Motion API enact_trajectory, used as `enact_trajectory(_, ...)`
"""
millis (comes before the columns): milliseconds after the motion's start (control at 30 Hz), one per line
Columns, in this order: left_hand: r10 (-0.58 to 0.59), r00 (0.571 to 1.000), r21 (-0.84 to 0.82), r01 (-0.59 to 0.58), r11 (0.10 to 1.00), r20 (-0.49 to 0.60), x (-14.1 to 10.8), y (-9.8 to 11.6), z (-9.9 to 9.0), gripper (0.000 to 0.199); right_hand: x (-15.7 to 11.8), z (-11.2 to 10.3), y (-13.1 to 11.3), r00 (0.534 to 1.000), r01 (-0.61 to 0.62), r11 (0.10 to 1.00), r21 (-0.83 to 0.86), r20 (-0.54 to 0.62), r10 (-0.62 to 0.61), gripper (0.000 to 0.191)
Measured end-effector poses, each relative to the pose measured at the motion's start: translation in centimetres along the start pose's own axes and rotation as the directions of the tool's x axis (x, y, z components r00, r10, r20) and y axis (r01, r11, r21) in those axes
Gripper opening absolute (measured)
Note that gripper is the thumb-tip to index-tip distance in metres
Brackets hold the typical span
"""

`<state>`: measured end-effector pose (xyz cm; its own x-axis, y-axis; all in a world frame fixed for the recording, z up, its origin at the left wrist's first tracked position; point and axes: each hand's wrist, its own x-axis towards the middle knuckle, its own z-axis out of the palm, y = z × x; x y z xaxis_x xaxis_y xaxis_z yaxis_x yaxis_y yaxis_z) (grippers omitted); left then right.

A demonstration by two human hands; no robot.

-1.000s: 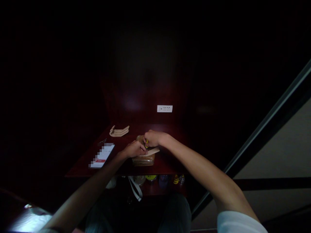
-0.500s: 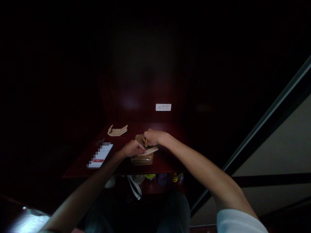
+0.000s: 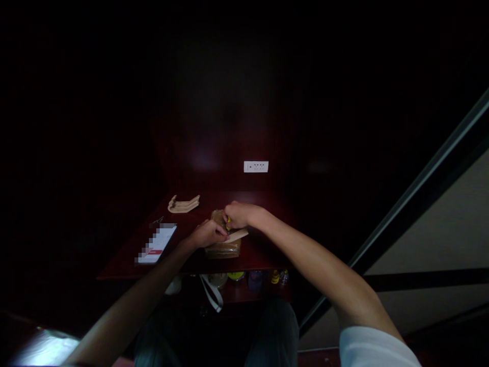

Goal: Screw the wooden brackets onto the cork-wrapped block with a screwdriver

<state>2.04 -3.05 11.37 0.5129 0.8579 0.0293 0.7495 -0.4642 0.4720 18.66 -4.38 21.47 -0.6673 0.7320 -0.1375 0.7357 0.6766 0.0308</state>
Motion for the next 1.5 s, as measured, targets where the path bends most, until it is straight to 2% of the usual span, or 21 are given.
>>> enact_trajectory(367,0.012,1.000,-0.012,-0.012,1.000,0.021,0.1,-0.1,0.0,0.024,0.4,0.5,0.1,1.000,0.009,1.000,0.004,-0.008,-0.009,0.025)
enact_trajectory(500,0.029,0.999,-0.022,-0.029,0.999,0.012,0.2,-0.3,0.2,0.025,-0.1,0.0,0.3,0.999,-0.034,0.999,0.029,-0.007,0.034,0.027)
enact_trajectory(600,0.038,0.999,-0.033,-0.037,0.999,0.011,0.3,-0.4,0.4,0.025,-0.5,0.1,0.8,0.997,-0.031,0.994,0.109,-0.063,0.038,0.027)
enact_trajectory(700,0.032,0.999,-0.040,-0.031,0.999,0.023,0.4,-0.6,0.6,0.029,-1.0,0.9,1.9,0.984,0.011,0.956,0.292,-0.172,0.042,0.025)
enact_trajectory(767,0.034,0.999,-0.052,-0.033,0.998,0.023,0.5,-0.6,0.7,0.029,-1.7,2.1,2.9,0.971,0.002,0.876,0.483,-0.211,0.114,0.026)
enact_trajectory(800,0.039,0.999,-0.060,-0.038,0.997,0.022,0.5,-0.6,0.7,0.028,-2.1,2.8,3.4,0.968,0.014,0.805,0.593,-0.209,0.137,0.026)
enact_trajectory(900,0.043,0.999,-0.068,-0.042,0.997,0.016,0.5,-0.6,0.8,0.026,-3.5,5.4,4.7,0.935,0.086,0.497,0.863,-0.241,0.258,0.029)
enact_trajectory(1000,0.008,1.000,-0.059,-0.007,0.998,0.013,0.5,-0.6,0.8,0.027,-4.5,7.9,5.3,0.881,0.109,0.203,0.973,-0.189,0.434,0.029)
enact_trajectory(1067,-0.008,1.000,-0.065,0.009,0.998,0.013,0.5,-0.6,0.8,0.027,-4.7,9.0,5.3,0.871,0.125,0.097,0.987,-0.156,0.467,0.025)
enact_trajectory(1133,-0.004,1.000,-0.076,0.005,0.997,0.017,0.5,-0.6,0.9,0.027,-4.5,9.4,4.9,0.881,0.151,0.061,0.987,-0.162,0.444,0.022)
enact_trajectory(1167,0.003,1.000,-0.080,-0.001,0.997,0.022,0.5,-0.7,0.9,0.027,-4.2,9.4,4.6,0.888,0.156,0.078,0.985,-0.174,0.426,0.021)
enact_trajectory(1233,0.017,1.000,-0.081,-0.015,0.997,0.019,0.5,-0.8,1.0,0.027,-3.5,9.2,3.9,0.887,0.160,0.201,0.966,-0.230,0.400,0.019)
enact_trajectory(1300,0.026,1.000,-0.078,-0.026,0.997,0.001,0.5,-0.8,1.1,0.027,-2.8,8.7,3.2,0.877,0.118,0.411,0.904,-0.289,0.384,0.022)
enact_trajectory(1367,0.032,0.999,-0.070,-0.033,0.997,-0.019,0.4,-0.9,1.1,0.027,-2.1,8.3,2.7,0.896,0.065,0.627,0.776,-0.321,0.306,0.025)
enact_trajectory(1433,0.048,0.999,-0.068,-0.050,0.996,-0.027,0.4,-0.9,1.1,0.026,-1.6,7.8,2.4,0.939,0.031,0.772,0.635,-0.284,0.196,0.024)
enact_trajectory(1500,0.062,0.998,-0.070,-0.063,0.996,-0.024,0.4,-1.0,1.1,0.025,-1.0,7.4,2.3,0.968,0.027,0.840,0.542,-0.224,0.114,0.019)
